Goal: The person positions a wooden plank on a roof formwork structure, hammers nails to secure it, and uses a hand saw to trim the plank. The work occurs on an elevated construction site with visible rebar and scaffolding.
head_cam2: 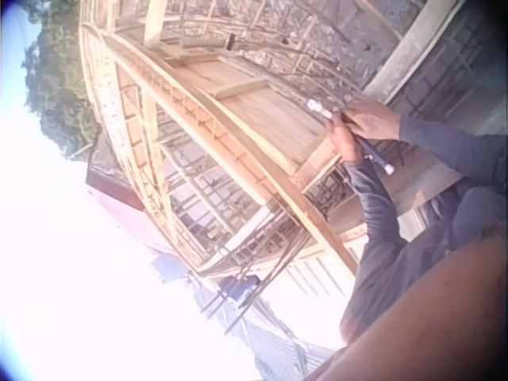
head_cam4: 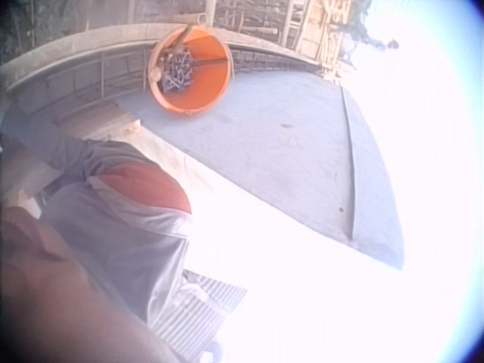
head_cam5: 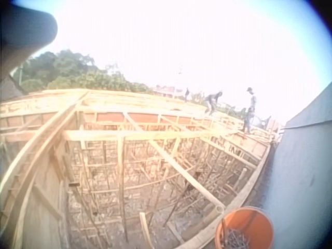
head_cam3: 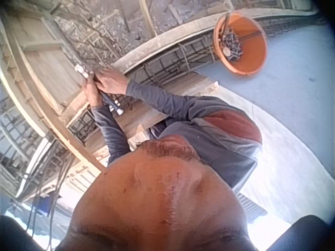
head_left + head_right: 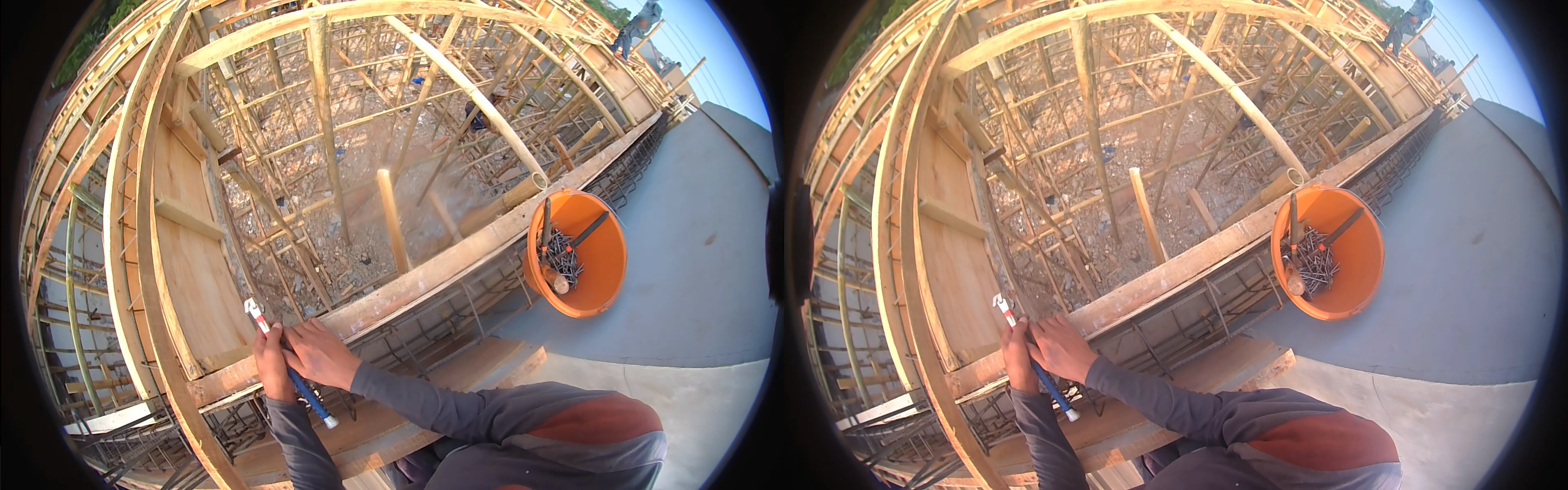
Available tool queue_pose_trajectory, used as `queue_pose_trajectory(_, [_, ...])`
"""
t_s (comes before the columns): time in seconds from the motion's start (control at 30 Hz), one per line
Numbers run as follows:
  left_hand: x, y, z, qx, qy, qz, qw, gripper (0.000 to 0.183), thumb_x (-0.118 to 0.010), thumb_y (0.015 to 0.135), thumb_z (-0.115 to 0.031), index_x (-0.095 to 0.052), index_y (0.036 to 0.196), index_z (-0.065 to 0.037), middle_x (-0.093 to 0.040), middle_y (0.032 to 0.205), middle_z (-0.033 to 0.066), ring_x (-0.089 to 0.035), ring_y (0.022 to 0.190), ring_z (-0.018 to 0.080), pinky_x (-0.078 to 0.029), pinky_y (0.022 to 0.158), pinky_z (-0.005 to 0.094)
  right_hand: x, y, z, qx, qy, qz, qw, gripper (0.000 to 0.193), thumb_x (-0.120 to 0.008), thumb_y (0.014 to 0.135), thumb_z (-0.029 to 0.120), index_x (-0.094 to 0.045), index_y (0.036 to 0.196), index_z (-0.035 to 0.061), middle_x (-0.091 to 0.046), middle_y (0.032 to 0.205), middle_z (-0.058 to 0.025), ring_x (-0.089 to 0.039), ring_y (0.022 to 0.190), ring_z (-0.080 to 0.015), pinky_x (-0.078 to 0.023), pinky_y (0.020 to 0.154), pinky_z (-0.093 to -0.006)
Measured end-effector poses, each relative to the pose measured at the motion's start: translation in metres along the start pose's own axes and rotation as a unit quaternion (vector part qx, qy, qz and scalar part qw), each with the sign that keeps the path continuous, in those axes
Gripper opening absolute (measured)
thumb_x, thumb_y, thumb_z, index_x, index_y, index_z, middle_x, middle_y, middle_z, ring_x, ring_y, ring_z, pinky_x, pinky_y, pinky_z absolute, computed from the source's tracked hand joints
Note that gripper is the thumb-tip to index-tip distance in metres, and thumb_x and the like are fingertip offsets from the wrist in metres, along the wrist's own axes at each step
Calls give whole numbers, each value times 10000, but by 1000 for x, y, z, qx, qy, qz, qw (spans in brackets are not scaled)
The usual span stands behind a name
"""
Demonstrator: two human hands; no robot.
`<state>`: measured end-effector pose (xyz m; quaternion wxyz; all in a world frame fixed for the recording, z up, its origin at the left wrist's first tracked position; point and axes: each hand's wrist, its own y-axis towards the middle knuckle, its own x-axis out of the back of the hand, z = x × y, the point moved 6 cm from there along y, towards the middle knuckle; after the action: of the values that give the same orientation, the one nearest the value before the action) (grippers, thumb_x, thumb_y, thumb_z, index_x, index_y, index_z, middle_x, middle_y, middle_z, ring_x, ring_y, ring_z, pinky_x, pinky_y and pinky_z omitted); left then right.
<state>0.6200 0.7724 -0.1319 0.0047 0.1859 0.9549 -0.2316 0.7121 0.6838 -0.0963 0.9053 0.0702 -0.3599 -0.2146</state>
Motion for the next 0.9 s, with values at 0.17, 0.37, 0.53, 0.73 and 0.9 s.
queue_pose_trajectory(0.17, [-2, -1, -2, 2, 3, 2, 1000, 131, -623, 1062, -175, -647, 1025, -51, -538, 820, -49, -478, 738, 63, -390, 650, 262, -2, -1, -2, -6, -1, 3, 1000, 309, -637, 1005, 245, -651, 1142, -31, -667, 951, -165, -627, 958, -337, -442, 930, -445])
queue_pose_trajectory(0.37, [1, -1, 2, 4, -8, 1, 1000, 138, -630, 1063, -182, -650, 1032, -49, -537, 810, -49, -479, 728, 62, -386, 643, 256, -4, -2, -2, 1, -4, -2, 1000, 309, -634, 1011, 257, -651, 1138, -24, -667, 954, -162, -628, 962, -332, -441, 930, -444])
queue_pose_trajectory(0.53, [6, 4, 9, -4, -7, 3, 1000, 138, -635, 1057, -179, -651, 1037, -44, -546, 819, -50, -483, 734, 63, -390, 650, 264, -3, -2, -1, -3, -1, 12, 1000, 317, -637, 1014, 272, -648, 1125, -25, -667, 956, -169, -627, 966, -344, -445, 935, -451])
queue_pose_trajectory(0.73, [6, 0, 6, 0, -1, 12, 1000, 125, -652, 1029, -183, -644, 1051, -60, -574, 867, -34, -526, 802, 79, -426, 720, 281, -1, 0, 0, 1, 3, 24, 1000, 325, -623, 1032, 277, -639, 1140, -30, -677, 992, -180, -633, 1015, -365, -458, 955, -456])
queue_pose_trajectory(0.9, [-3, -6, -4, 0, -4, 0, 1000, 102, -654, 1022, -172, -644, 1010, -71, -573, 838, -40, -521, 761, 79, -415, 692, 279, 2, 2, -5, -15, 11, 55, 998, 335, -623, 1044, 305, -636, 1133, -18, -686, 1047, -182, -634, 1062, -373, -463, 962, -466])
